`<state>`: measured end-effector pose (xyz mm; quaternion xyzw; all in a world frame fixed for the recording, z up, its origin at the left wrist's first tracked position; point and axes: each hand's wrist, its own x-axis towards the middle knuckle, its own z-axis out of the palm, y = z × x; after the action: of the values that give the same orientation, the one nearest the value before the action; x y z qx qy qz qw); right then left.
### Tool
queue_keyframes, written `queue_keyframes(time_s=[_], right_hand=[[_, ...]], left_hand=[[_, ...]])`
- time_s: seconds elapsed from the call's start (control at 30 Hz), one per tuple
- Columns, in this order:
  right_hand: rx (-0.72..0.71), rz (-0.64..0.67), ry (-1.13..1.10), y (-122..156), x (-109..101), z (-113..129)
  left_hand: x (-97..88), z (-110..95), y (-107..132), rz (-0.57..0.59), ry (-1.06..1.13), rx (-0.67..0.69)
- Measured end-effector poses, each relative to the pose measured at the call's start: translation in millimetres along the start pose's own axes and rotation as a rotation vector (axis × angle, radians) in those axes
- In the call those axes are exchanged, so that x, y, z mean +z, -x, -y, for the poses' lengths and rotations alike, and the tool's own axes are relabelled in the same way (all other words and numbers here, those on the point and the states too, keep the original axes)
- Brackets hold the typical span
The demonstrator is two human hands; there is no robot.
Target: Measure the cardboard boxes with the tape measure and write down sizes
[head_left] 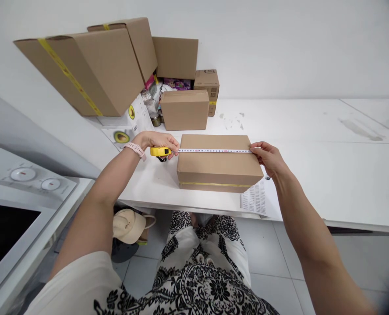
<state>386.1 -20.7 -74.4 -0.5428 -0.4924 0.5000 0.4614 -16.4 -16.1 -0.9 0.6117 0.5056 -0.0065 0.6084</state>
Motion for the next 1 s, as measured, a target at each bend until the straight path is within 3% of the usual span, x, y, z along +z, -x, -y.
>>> queue_keyframes(time_s=[0.27, 0.4, 0.5, 0.6, 0.7, 0.77, 0.87, 1.0], right_hand=[[-0.006, 0.010, 0.014, -0.2, 0.3, -2.6], [-0.076, -0.007, 0.064, 0.4, -9.3, 10.4], [-0.244, -0.096, 0.066, 6.5, -17.1, 39.2], [-0.398, -0.130, 0.045, 15.0, -12.8, 70.4], [-0.420, -0.003, 0.110, 15.7, 7.4, 86.3], [-0.387, 0.123, 0.178, 6.6, 25.8, 86.7], [-0.346, 0.253, 0.261, -21.8, 51.1, 78.9], [-0.268, 0.332, 0.342, -63.7, 73.8, 67.4]], left_hand=[[0.4, 0.7, -1.3, 0.002, -0.014, 0.023], [20.8, -16.9, 23.8, -0.085, -0.066, 0.072], [70.3, -26.8, 52.0, -0.221, -0.067, 0.114], [149.2, -20.4, 67.5, -0.280, 0.171, 0.168], [230.6, -6.8, 60.3, -0.244, 0.504, 0.222], [269.5, -4.2, 45.7, -0.255, 0.702, 0.287], [295.3, -17.8, 19.2, -0.267, 0.953, 0.373], [292.2, -47.3, -11.3, -0.332, 1.142, 0.437]])
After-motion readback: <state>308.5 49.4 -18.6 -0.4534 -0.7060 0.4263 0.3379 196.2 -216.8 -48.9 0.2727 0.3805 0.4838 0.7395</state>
